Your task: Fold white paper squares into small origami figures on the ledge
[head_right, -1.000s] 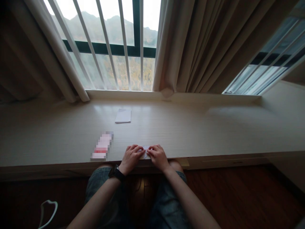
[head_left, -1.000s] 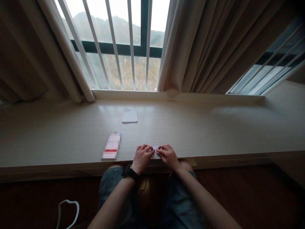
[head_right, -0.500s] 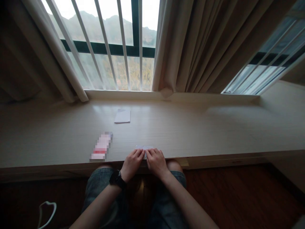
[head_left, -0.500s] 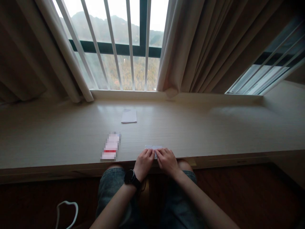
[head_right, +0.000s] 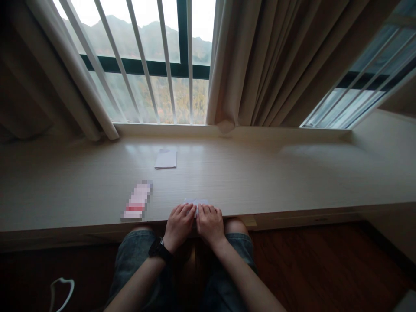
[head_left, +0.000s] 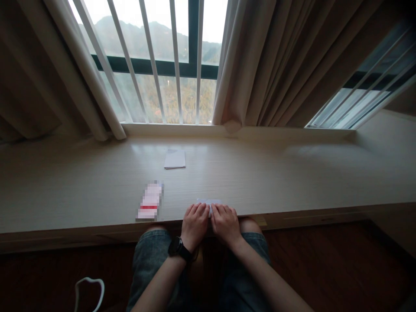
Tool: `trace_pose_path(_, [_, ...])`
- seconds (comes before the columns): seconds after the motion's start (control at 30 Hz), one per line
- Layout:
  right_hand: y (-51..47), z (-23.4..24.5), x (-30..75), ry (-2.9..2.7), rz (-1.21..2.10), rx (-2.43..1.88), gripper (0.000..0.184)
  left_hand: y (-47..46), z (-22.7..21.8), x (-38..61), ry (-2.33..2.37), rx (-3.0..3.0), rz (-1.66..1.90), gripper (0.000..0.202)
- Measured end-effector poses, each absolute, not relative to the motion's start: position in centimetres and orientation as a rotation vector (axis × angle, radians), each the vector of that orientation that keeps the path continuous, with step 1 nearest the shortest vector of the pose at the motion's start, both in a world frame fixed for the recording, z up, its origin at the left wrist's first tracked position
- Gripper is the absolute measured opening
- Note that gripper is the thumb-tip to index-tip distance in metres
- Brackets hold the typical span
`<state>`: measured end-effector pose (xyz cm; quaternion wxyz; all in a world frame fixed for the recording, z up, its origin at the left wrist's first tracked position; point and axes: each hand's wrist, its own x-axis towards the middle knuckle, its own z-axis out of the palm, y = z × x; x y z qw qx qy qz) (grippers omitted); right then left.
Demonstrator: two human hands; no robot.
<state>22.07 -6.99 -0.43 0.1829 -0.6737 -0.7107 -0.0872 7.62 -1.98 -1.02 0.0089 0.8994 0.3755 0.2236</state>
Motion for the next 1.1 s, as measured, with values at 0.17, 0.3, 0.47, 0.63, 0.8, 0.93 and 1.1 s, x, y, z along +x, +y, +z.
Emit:
trace_pose_path(0.17, [-6.9, -0.8, 21.8, -1.931, -0.268, -1.927, 0.032, -2.4, -1.0, 7.8, 1.238, 2.753, 0.769, 0.033])
trace_pose_path(0.3, [-6.8, -1.1, 21.4, -1.865, -0.288, -1.971, 0.032, -2.8, -0.8, 7.9, 1.308, 2.714, 0.791, 0.033])
trace_pose_path(0.47, [-7.1, -1.1, 21.7, -1.847, -0.272, -2.02, 0.036, -3.0, -0.7, 8.1, 1.351, 2.693, 0.796, 0.034])
trace_pose_path(0.63, [-7.1, -0.9, 21.5, -1.863, -0.298, -1.982, 0.037, -2.8, -0.8, 8.1, 1.353, 2.703, 0.757, 0.036])
trace_pose_path(0.8, [-7.3, -0.4, 22.1, -1.89, -0.271, -1.974, 0.036, -2.5, -0.8, 7.7, 1.332, 2.711, 0.753, 0.035])
trace_pose_path(0.93, [-7.6, -0.5, 23.1, -1.885, -0.291, -1.954, 0.034, -2.3, -0.9, 7.3, 1.316, 2.72, 0.782, 0.037])
trace_pose_path(1.1, [-7.8, -0.9, 23.6, -1.895, -0.305, -1.963, 0.035, -2.3, -1.1, 6.9, 1.276, 2.724, 0.813, 0.036])
